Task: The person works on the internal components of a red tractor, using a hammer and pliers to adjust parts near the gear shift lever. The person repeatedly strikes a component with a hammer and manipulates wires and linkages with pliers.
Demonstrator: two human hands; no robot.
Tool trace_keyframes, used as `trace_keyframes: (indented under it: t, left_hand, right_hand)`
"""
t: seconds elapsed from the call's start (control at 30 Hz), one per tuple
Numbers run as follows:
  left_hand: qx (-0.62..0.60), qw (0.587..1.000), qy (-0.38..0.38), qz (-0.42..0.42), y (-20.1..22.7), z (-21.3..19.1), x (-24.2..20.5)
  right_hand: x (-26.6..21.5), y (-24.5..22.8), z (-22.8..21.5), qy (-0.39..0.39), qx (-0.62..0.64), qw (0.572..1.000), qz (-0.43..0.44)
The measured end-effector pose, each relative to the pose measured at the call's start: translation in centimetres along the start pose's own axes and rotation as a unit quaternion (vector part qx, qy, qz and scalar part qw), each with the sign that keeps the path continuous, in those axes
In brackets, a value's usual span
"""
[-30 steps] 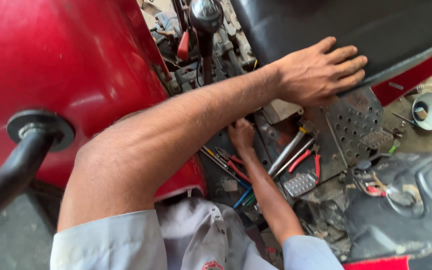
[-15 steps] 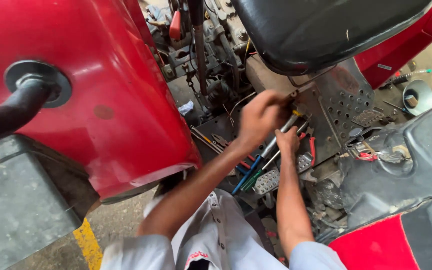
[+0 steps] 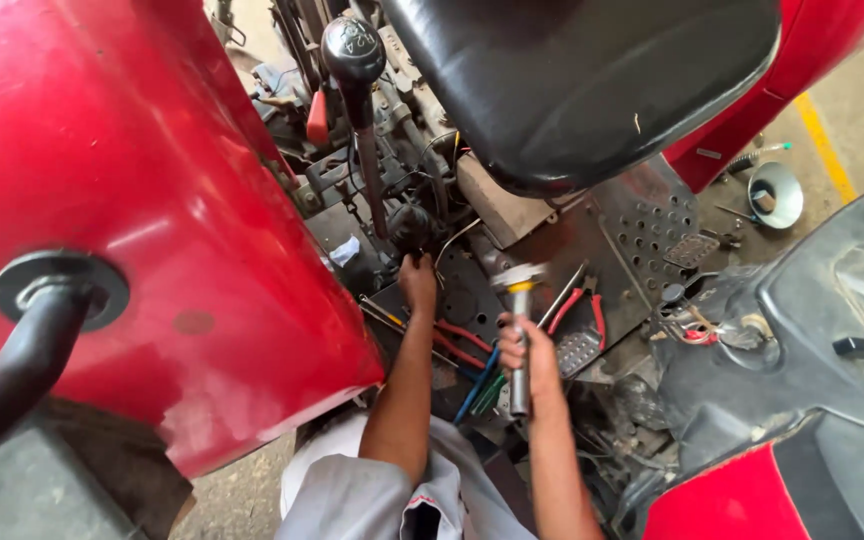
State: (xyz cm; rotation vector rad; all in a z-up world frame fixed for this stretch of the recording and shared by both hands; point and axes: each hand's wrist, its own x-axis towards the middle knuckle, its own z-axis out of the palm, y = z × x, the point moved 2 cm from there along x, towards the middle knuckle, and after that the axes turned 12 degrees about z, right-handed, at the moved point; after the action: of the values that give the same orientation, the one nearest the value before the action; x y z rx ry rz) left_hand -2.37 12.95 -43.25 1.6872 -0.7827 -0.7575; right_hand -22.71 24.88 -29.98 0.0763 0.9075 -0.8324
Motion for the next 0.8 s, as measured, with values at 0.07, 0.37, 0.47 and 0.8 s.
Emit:
trace_keyframes:
  t: [0.07,0.37,0.47,0.8]
  left_hand:
    - [-0.023,0.999,-0.026,-0.029,-0.5,0.0,-0.1]
    - [-0.018,0.995,-0.044,-0.092,-0.6,0.2,-0.1]
    - [-0.018,0.994,-0.049,-0.097,-1.0,-0.2,-1.1]
    - [-0.029,0.994,-0.051,-0.089,-0.1,-0.3,0.1]
  right_hand:
    - [1.0,2.1,1.3,-0.117,0.152,0.973,0.128]
    - [7.1,5.8,1.8,-0.047,0.288,0.946,0.140]
    - [9.0,8.4,0.5,-0.018,0.299,0.951,0.070]
    - [10.3,6.9,2.7,0.022,0.277,0.958,0.077]
